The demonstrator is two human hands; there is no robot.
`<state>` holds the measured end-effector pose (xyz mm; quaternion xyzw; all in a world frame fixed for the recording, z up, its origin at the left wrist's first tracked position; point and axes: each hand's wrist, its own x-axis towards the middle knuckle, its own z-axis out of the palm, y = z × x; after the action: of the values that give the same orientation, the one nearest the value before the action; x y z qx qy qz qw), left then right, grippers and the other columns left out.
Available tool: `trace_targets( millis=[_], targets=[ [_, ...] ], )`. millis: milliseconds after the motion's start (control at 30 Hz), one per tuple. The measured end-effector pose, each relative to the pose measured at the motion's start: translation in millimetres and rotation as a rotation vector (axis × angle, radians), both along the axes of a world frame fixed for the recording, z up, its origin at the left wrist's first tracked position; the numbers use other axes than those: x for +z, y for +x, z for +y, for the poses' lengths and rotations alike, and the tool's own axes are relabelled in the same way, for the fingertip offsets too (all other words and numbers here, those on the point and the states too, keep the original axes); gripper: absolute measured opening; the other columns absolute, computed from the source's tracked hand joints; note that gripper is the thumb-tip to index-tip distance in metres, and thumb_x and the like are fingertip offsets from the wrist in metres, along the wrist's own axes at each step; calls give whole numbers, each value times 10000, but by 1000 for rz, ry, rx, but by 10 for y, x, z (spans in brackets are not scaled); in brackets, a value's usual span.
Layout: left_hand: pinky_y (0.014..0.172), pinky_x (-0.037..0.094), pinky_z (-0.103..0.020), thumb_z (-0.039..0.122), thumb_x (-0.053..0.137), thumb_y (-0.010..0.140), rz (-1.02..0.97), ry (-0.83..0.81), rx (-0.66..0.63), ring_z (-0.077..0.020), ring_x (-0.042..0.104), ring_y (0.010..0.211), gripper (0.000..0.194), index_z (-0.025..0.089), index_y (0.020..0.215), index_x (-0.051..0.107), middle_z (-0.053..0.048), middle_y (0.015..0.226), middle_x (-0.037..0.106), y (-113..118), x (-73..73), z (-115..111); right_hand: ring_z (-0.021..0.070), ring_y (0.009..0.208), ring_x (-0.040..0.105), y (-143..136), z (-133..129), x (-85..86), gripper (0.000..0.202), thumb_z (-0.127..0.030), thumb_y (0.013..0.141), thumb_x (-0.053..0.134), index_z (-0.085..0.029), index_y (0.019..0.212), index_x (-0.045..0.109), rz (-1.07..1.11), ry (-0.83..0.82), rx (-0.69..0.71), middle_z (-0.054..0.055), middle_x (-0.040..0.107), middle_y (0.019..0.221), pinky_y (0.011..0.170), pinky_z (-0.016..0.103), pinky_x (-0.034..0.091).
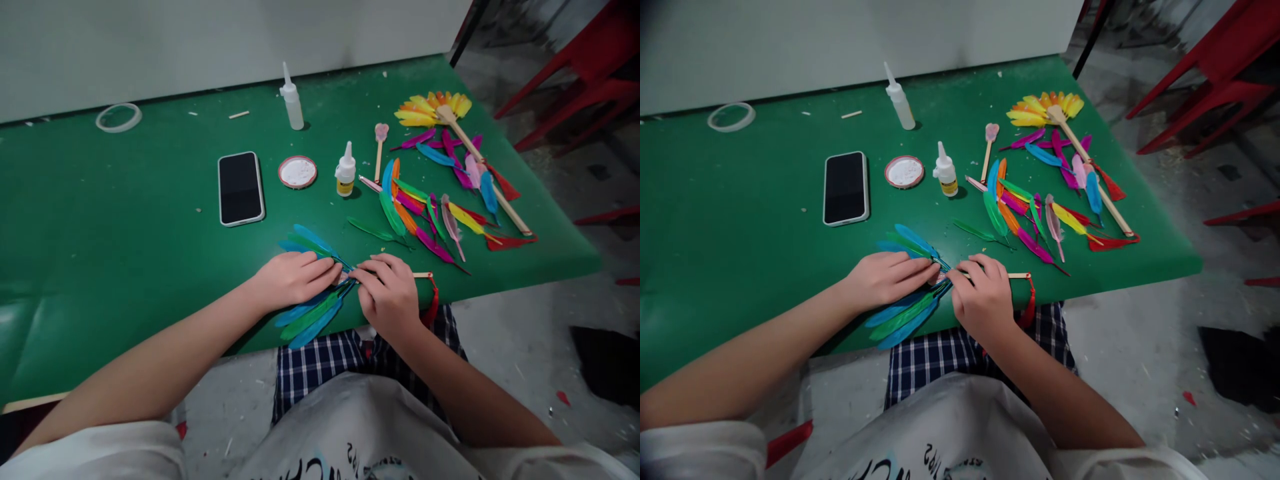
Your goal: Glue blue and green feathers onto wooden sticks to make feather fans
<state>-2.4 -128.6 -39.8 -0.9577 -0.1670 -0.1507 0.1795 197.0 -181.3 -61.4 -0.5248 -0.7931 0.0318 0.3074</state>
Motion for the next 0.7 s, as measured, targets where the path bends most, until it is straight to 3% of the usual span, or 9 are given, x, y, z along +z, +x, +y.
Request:
trace_targets(
  millis=[333, 500, 700],
  targets=[
    [473, 390, -222, 239, 523, 827, -11, 8, -10, -98, 506, 575, 230, 141, 1032, 558, -48, 863, 645, 27, 12, -4, 183, 903, 530, 48, -2, 35, 296, -74, 756, 453, -158, 991, 613, 221, -14, -19, 62, 634, 912, 862, 371, 431],
    [477, 393, -215, 231, 504, 836, 0, 14, -6, -93, 509, 582, 227, 137, 1037, 553, -58, 866, 638, 32, 16, -9, 200, 911, 512, 40, -7, -3, 261, -88, 740, 480, -185, 900, 662, 152, -37, -17, 56, 631, 896, 833, 374, 433],
    [473, 396, -214, 223, 496, 838, -1, 15, -8, -98, 517, 592, 236, 132, 1050, 546, -59, 852, 636, 28, 2, -3, 201, 927, 503, 55, -10, -19, 302, -109, 738, 485, -234, 949, 661, 47, -23, 71, 41, 625, 926, 819, 388, 418]
  ],
)
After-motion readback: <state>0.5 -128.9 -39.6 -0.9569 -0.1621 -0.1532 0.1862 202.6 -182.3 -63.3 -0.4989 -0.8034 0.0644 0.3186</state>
